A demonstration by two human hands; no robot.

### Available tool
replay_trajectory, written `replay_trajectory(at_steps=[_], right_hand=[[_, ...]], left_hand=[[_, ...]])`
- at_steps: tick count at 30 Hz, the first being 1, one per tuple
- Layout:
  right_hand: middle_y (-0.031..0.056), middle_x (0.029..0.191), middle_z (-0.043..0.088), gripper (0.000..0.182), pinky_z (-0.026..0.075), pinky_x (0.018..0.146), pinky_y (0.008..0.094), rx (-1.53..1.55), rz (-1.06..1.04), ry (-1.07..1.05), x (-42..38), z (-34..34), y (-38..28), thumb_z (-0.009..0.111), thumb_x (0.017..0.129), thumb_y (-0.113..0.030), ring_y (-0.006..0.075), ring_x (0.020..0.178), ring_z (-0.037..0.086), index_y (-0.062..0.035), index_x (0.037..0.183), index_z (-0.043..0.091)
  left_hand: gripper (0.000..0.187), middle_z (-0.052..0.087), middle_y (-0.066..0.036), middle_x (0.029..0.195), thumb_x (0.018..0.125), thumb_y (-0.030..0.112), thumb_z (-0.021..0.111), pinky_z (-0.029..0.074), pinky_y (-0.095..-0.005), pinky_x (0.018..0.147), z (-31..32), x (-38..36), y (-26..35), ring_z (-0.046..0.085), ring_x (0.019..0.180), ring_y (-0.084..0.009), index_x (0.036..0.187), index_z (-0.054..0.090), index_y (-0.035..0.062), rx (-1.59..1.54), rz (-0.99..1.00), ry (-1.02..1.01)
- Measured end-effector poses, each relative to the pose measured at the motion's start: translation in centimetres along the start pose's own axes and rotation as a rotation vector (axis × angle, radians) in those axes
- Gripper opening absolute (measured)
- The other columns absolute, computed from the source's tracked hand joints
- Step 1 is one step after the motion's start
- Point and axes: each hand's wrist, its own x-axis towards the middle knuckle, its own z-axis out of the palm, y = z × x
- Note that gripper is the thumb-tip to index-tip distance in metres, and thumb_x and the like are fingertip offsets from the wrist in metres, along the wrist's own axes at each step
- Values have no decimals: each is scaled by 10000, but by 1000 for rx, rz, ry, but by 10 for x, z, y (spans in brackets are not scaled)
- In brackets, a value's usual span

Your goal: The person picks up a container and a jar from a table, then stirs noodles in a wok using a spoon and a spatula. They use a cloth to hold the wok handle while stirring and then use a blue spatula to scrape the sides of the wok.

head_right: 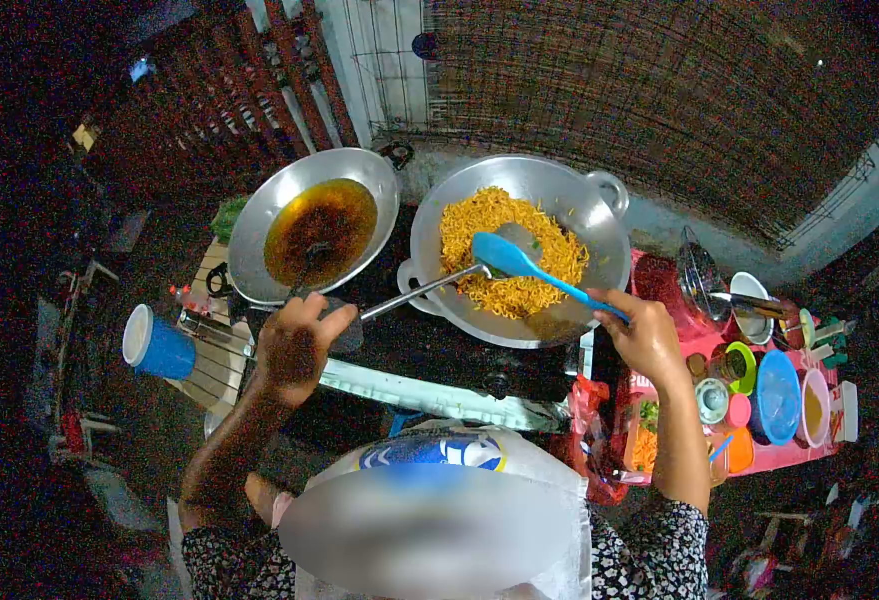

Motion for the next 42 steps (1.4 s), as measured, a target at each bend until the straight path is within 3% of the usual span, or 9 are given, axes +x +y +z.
replay_trajectory(at_steps=[8, 10, 13, 25, 27, 28, 34, 37, 42], right_hand=[[145, 874, 621, 248, 473, 633, 351, -56, -45, 24, 0, 6, -3, 592, 762, -72, 331, 761, 601, -93, 1009, 604], [144, 787, 616, 253, 467, 599, 412, -144, -160, 75, -3, 14, -6, 567, 751, -77, 343, 705, 586, -137, 995, 589], [144, 900, 611, 246, 479, 639, 371, -141, -16, 59, -4, 19, -13, 572, 774, -69, 338, 780, 590, -110, 1015, 597], [150, 921, 596, 270, 466, 633, 404, -172, 91, 192, -6, 40, 4, 544, 772, -30, 355, 805, 574, -100, 1032, 552], [151, 936, 594, 271, 465, 640, 403, -12, -53, 190, -12, 47, -4, 553, 760, -15, 355, 816, 574, -92, 1020, 555], [146, 858, 588, 341, 466, 581, 437, -75, -123, 180, -13, 56, -4, 528, 708, 3, 353, 705, 576, -139, 1018, 536], [151, 893, 577, 356, 462, 588, 451, -220, 126, 187, 2, 53, 10, 512, 715, -2, 369, 714, 569, -148, 1040, 511], [154, 884, 576, 344, 456, 591, 450, -11, -93, 269, -8, 63, 8, 498, 736, -19, 370, 727, 568, -150, 1054, 506], [170, 907, 586, 301, 456, 599, 430, -66, 88, 272, -9, 66, 16, 518, 746, -9, 371, 750, 568, -115, 1028, 526]], left_hand=[[255, 526, -87, 804, 747, 100, 488, 477, -362, 640, 1, 1, 0, 559, 730, -253, 963, 610, 158, 21, 15, -23], [248, 522, -83, 799, 746, 106, 492, 479, -361, 636, 0, 4, 1, 559, 731, -251, 954, 615, 159, 17, 2, -35], [174, 487, -26, 706, 706, 92, 577, 494, -281, 561, 5, 4, -1, 560, 650, -164, 856, 607, 174, 105, 67, 124], [175, 506, -40, 721, 694, 94, 560, 498, -287, 549, 17, 9, -4, 567, 642, -189, 845, 616, 162, 58, 50, 166], [183, 504, -44, 715, 692, 90, 560, 492, -290, 548, 18, 10, -4, 567, 637, -192, 850, 620, 159, 45, 64, 188], [190, 504, -45, 712, 692, 89, 559, 487, -290, 547, 17, 12, -3, 565, 635, -192, 856, 624, 160, 56, 67, 196], [207, 505, -47, 718, 700, 85, 552, 475, -291, 547, 22, 10, -4, 554, 643, -191, 878, 631, 156, 38, 82, 198], [211, 508, -47, 722, 704, 85, 552, 477, -291, 550, 19, 13, -5, 559, 653, -192, 888, 630, 153, 47, 61, 198], [221, 511, -47, 732, 706, 86, 556, 483, -296, 559, 26, 11, -8, 569, 658, -194, 903, 625, 157, 69, 44, 197]])
